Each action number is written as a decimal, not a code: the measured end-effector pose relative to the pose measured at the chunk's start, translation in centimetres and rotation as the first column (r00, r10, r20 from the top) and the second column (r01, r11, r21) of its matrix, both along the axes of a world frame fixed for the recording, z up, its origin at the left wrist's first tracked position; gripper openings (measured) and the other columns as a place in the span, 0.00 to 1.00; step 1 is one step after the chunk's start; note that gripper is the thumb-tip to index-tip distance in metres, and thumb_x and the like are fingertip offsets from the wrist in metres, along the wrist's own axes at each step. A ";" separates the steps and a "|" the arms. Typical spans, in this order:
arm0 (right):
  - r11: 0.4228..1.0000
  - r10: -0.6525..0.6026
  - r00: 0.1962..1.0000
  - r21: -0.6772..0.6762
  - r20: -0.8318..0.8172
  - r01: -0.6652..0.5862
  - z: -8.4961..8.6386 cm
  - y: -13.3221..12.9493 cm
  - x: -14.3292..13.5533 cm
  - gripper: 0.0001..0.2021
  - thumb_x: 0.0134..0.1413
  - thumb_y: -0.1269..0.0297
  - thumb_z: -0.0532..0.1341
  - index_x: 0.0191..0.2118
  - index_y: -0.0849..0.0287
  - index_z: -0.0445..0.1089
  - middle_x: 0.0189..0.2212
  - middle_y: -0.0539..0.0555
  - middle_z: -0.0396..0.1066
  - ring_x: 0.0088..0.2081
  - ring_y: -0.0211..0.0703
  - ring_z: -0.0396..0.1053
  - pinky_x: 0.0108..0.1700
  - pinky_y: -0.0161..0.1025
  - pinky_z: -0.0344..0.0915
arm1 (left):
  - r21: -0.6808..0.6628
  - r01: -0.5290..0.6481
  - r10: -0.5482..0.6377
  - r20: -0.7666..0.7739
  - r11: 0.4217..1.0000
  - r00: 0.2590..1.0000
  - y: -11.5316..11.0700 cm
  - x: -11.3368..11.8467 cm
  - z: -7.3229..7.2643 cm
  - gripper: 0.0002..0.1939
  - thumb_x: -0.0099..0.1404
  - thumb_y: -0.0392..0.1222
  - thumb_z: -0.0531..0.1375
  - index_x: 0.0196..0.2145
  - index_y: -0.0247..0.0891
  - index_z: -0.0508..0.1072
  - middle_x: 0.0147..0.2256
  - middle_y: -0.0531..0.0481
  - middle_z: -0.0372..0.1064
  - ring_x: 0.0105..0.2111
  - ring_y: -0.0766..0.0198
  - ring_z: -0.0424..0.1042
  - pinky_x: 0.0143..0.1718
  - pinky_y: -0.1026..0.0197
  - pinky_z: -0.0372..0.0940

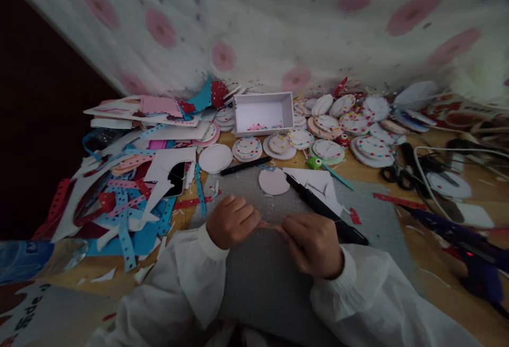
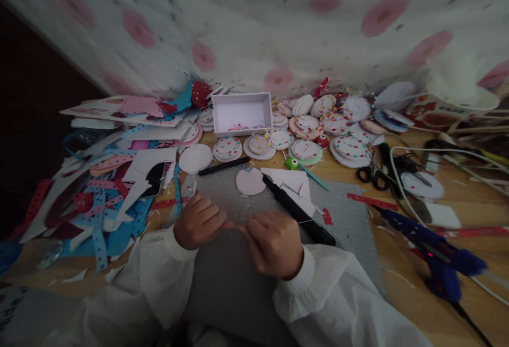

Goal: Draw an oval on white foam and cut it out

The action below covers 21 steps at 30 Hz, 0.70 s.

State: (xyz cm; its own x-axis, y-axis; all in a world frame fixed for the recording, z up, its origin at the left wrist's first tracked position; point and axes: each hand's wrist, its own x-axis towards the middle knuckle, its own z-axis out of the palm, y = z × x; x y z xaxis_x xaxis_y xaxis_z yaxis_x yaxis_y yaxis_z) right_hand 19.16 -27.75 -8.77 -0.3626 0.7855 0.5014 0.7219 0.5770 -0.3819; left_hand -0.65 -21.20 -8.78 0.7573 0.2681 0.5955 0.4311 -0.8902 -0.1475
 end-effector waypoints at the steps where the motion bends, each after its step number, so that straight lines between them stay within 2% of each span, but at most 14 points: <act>1: 1.000 0.000 1.000 0.000 -0.006 0.000 0.0 0.0 0.0 0.18 0.62 0.68 0.52 0.19 0.58 0.60 0.16 0.48 0.59 0.20 0.36 0.55 0.26 0.38 0.47 | 0.008 -0.007 0.007 0.001 1.000 1.000 0.0 0.0 0.0 0.15 0.69 0.41 0.56 0.24 0.36 0.67 0.18 0.54 0.58 0.24 0.63 0.55 0.28 0.58 0.48; 13: 1.000 -0.001 1.000 0.020 -0.022 0.001 0.1 -0.3 -0.2 0.17 0.61 0.69 0.52 0.19 0.58 0.60 0.16 0.48 0.58 0.19 0.36 0.55 0.25 0.39 0.46 | 0.036 -0.036 0.035 0.016 0.999 0.999 -0.4 0.2 0.0 0.18 0.69 0.40 0.54 0.21 0.37 0.65 0.17 0.54 0.57 0.23 0.64 0.54 0.27 0.57 0.46; 21: 0.997 -0.061 0.998 0.051 -0.007 0.061 0.2 -0.1 -0.1 0.18 0.61 0.68 0.52 0.19 0.58 0.61 0.17 0.49 0.59 0.20 0.36 0.55 0.25 0.39 0.47 | 0.065 -0.137 0.133 0.068 0.988 0.989 -0.6 0.5 -0.1 0.17 0.69 0.43 0.55 0.23 0.37 0.66 0.17 0.55 0.57 0.22 0.64 0.56 0.27 0.57 0.48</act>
State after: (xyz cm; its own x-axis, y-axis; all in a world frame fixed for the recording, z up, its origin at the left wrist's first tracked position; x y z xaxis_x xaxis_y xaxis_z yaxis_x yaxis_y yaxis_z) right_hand 19.03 -27.90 -8.57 -0.3117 0.7791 0.5439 0.7543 0.5510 -0.3570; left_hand -0.18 -21.79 -8.89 0.6773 0.3221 0.6614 0.5570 -0.8118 -0.1751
